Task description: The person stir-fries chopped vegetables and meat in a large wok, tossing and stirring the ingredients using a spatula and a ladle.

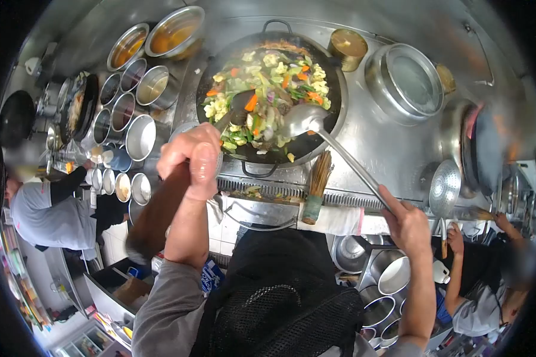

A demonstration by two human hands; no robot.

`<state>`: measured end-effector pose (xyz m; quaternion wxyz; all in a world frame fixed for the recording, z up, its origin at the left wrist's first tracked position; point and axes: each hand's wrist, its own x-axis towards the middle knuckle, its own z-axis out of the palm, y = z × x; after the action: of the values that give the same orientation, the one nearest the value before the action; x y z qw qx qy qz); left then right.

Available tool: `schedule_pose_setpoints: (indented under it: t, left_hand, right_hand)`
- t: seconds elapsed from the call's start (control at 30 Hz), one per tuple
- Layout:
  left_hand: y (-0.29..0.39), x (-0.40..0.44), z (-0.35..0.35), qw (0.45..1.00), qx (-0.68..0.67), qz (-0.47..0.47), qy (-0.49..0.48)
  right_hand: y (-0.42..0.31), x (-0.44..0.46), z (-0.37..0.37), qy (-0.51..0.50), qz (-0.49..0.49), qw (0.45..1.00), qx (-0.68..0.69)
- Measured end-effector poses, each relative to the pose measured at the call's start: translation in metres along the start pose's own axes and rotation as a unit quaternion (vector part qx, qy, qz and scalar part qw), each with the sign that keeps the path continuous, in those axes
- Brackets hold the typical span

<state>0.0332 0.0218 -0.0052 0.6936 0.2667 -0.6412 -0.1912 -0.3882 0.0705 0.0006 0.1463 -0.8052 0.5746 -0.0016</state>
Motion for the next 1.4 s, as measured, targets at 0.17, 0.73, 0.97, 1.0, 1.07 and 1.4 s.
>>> schedule_pose_setpoints:
  t: [0.17, 0.73, 0.97, 1.0, 1.07, 1.4]
  left_hand:
    - [0.026, 0.014, -0.017, 0.993, 0.001, 0.022, 0.117]
    - [-0.002, -0.017, -0.051, 0.952, 0.153, -0.007, 0.266]
    - [-0.02, -0.028, -0.058, 0.949, 0.162, -0.02, 0.27]
    - [-0.018, -0.027, -0.057, 0.951, 0.146, -0.026, 0.27]
    - [-0.015, -0.023, -0.059, 0.951, 0.136, -0.025, 0.278]
    - [0.0, 0.005, -0.068, 0.937, 0.217, 0.022, 0.272]
  right_hand:
    - [-0.001, 0.004, -0.039, 0.016, 0.015, 0.999, 0.043]
    - [-0.075, 0.181, 0.066, -0.004, -0.154, 0.988, -0.007]
    - [-0.003, 0.164, 0.014, 0.002, -0.185, 0.971, -0.15]
    - [0.003, 0.159, 0.004, 0.001, -0.188, 0.971, -0.151]
    - [0.007, 0.149, -0.008, 0.012, -0.165, 0.974, -0.157]
    - [-0.057, 0.149, 0.055, -0.023, -0.179, 0.983, -0.023]
